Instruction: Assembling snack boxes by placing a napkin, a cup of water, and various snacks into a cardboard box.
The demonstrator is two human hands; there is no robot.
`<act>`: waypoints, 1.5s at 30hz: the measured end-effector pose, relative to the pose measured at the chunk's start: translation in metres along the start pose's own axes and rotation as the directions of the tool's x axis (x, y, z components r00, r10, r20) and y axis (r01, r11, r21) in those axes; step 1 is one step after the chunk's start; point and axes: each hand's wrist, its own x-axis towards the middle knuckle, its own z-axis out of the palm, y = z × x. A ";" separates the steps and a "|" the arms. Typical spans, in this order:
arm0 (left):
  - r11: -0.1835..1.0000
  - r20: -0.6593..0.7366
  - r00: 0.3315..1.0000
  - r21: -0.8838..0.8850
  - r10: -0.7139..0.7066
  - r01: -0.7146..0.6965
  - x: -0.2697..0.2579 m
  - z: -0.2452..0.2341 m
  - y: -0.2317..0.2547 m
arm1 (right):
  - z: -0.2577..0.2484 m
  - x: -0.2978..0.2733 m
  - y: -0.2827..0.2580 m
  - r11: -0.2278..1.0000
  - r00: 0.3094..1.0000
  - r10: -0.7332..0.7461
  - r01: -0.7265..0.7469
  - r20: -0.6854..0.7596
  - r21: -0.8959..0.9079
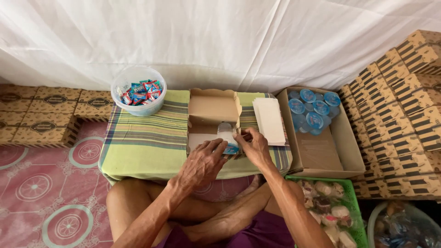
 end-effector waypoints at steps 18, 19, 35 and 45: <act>1.000 -0.027 1.000 0.028 0.011 -0.010 -0.002 0.000 0.000 | 0.004 -0.023 0.007 0.991 1.000 0.008 -0.006 -0.015 0.134; 1.000 -0.037 0.999 0.025 0.006 -0.005 -0.001 -0.002 0.002 | 0.004 -0.023 0.009 0.987 1.000 -0.018 0.021 -0.022 0.162; 0.912 -0.400 0.823 -0.247 -0.403 0.327 -0.027 -0.038 -0.037 | -0.023 -0.079 0.110 0.740 0.985 -0.141 0.175 -0.104 0.650; 0.924 -0.388 0.839 -0.172 -0.381 0.341 -0.040 -0.013 -0.053 | -0.027 -0.101 0.126 0.779 0.974 -0.158 0.223 -0.160 0.586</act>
